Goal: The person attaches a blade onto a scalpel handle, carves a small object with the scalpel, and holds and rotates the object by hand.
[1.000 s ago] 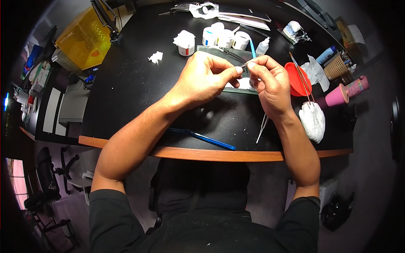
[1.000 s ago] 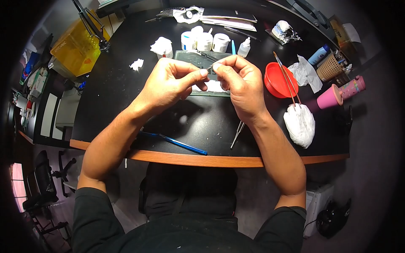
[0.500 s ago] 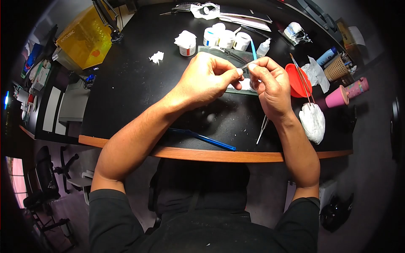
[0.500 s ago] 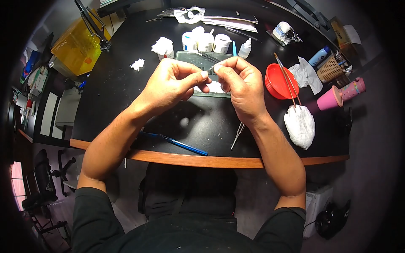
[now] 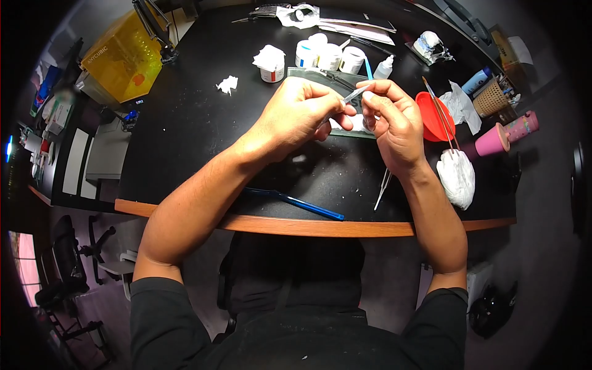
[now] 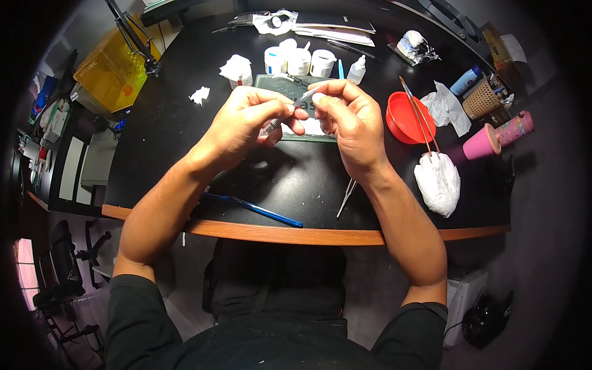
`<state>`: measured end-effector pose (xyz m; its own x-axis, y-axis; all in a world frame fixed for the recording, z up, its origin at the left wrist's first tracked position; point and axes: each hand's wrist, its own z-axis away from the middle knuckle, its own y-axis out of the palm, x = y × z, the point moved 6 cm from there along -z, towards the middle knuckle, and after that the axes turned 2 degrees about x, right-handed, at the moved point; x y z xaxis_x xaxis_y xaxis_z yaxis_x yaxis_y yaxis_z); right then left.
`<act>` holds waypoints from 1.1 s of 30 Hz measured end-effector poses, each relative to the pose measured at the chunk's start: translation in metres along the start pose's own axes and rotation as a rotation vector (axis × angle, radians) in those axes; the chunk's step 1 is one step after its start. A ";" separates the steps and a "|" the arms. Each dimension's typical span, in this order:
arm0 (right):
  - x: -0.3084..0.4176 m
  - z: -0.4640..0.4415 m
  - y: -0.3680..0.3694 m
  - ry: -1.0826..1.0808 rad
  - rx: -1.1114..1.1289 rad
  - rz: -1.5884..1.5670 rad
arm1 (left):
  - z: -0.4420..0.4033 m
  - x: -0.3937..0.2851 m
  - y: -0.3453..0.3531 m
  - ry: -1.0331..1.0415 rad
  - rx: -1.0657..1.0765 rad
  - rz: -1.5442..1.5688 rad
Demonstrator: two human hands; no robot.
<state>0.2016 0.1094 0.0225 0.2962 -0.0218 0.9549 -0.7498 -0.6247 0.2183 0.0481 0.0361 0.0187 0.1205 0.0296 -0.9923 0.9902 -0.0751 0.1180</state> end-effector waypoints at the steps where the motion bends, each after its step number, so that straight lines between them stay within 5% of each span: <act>1: -0.002 -0.001 -0.001 0.002 0.010 -0.007 | 0.000 0.000 -0.001 0.002 0.000 0.009; 26: -0.014 0.002 0.002 0.080 0.157 0.224 | -0.005 -0.004 -0.015 0.173 -0.159 0.060; 33: 0.002 0.010 0.022 -0.140 0.136 0.325 | -0.009 -0.001 -0.009 0.323 -0.129 0.087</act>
<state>0.1913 0.0874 0.0268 0.1410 -0.3368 0.9309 -0.7355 -0.6651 -0.1292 0.0395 0.0453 0.0191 0.2010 0.3441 -0.9172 0.9734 0.0348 0.2263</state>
